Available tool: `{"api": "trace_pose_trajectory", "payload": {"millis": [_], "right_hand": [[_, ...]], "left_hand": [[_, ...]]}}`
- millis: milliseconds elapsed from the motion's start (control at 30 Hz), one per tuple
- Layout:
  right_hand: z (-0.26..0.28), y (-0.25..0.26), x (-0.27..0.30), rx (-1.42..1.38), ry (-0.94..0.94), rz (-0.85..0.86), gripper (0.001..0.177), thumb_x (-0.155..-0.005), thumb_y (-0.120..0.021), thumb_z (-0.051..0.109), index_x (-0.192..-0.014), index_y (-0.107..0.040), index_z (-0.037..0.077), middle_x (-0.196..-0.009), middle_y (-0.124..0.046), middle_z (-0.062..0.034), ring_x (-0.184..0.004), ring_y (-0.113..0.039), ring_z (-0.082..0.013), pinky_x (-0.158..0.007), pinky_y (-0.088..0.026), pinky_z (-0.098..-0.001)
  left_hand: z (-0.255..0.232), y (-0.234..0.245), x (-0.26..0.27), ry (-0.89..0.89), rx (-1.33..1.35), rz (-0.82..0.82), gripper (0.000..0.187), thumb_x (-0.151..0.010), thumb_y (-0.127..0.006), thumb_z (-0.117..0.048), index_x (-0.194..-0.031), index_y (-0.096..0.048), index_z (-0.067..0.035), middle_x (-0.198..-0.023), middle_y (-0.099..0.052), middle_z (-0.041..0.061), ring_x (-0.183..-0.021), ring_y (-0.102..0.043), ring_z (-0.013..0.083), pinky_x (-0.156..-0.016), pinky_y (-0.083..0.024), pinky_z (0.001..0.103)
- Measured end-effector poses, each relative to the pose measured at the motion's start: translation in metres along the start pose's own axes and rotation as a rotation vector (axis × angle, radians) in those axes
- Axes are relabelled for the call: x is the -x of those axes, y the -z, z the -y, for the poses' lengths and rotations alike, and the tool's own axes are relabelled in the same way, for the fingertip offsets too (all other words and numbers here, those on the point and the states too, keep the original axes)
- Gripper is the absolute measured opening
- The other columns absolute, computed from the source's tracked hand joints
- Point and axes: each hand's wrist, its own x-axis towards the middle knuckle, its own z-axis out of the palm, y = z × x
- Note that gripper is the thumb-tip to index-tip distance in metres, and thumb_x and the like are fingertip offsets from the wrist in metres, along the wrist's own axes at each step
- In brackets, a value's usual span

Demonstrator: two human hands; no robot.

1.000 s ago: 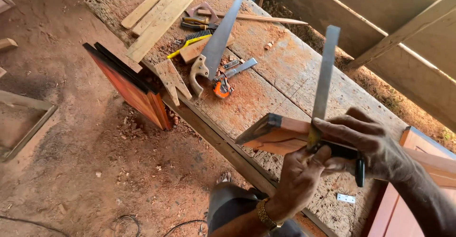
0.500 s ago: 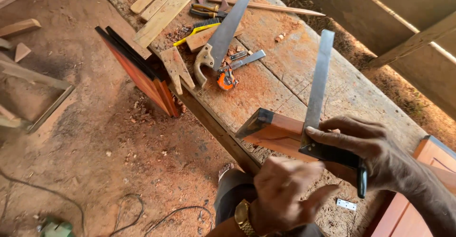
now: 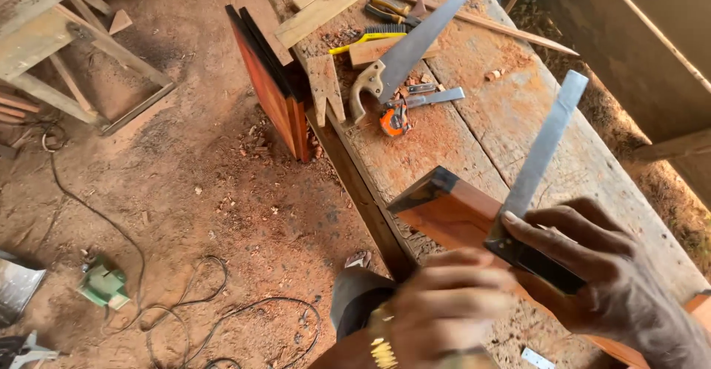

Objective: The person uses a metal square and a pencil to mark lines on a long wooden frame and a flat wooden panel. They then use a hand plane to smooth the edges of the wooden pieces.

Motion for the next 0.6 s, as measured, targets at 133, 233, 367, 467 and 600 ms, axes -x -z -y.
{"api": "trace_pose_trajectory", "payload": {"millis": [133, 233, 367, 467, 600], "right_hand": [[0.004, -0.007, 0.006, -0.053, 0.043, -0.089, 0.065, -0.072, -0.084, 0.026, -0.132, -0.065, 0.01, -0.121, -0.07, -0.0095, -0.11, -0.07, -0.0309, -0.089, -0.059, -0.039], [0.012, -0.013, 0.01, -0.136, -0.036, -0.091, 0.063, -0.074, -0.082, 0.017, -0.134, -0.065, 0.009, -0.133, -0.067, -0.0178, -0.111, -0.071, -0.0311, -0.087, -0.06, -0.0372], [0.018, -0.011, 0.012, -0.134, -0.023, -0.111, 0.064, -0.073, -0.081, 0.017, -0.133, -0.063, 0.006, -0.132, -0.066, -0.019, -0.111, -0.07, -0.0331, -0.088, -0.06, -0.0388], [0.02, -0.009, 0.008, -0.1, -0.004, -0.121, 0.066, -0.072, -0.082, 0.02, -0.134, -0.062, 0.006, -0.132, -0.066, -0.0188, -0.111, -0.071, -0.0339, -0.089, -0.059, -0.0397], [0.022, -0.006, 0.003, -0.05, 0.0, -0.122, 0.065, -0.072, -0.083, 0.022, -0.131, -0.064, 0.005, -0.128, -0.066, -0.0189, -0.109, -0.071, -0.0351, -0.087, -0.059, -0.0403]], "left_hand": [[-0.004, -0.017, 0.023, 0.426, 0.034, -0.283, 0.022, -0.095, -0.067, -0.028, -0.097, -0.061, -0.007, -0.099, -0.067, 0.009, -0.088, -0.066, 0.0215, -0.082, -0.056, 0.04], [0.004, -0.033, 0.028, 0.853, 0.047, -0.572, 0.027, -0.096, -0.069, -0.034, -0.098, -0.065, -0.007, -0.092, -0.064, 0.004, -0.071, -0.058, 0.0079, -0.062, -0.055, 0.024], [0.01, -0.068, 0.018, 1.112, 0.748, -0.494, 0.032, -0.088, -0.084, -0.03, -0.101, -0.074, -0.003, -0.076, -0.067, 0.0, -0.055, -0.052, 0.0057, -0.05, -0.042, 0.024], [0.011, -0.076, 0.014, 1.11, 0.886, -0.597, 0.03, -0.09, -0.084, -0.03, -0.096, -0.072, -0.003, -0.073, -0.065, -0.002, -0.051, -0.048, 0.0045, -0.045, -0.037, 0.024], [0.011, -0.079, 0.019, 1.153, 1.004, -0.68, 0.027, -0.098, -0.079, -0.027, -0.093, -0.072, -0.001, -0.068, -0.06, -0.003, -0.049, -0.045, 0.0035, -0.044, -0.032, 0.023]]}}
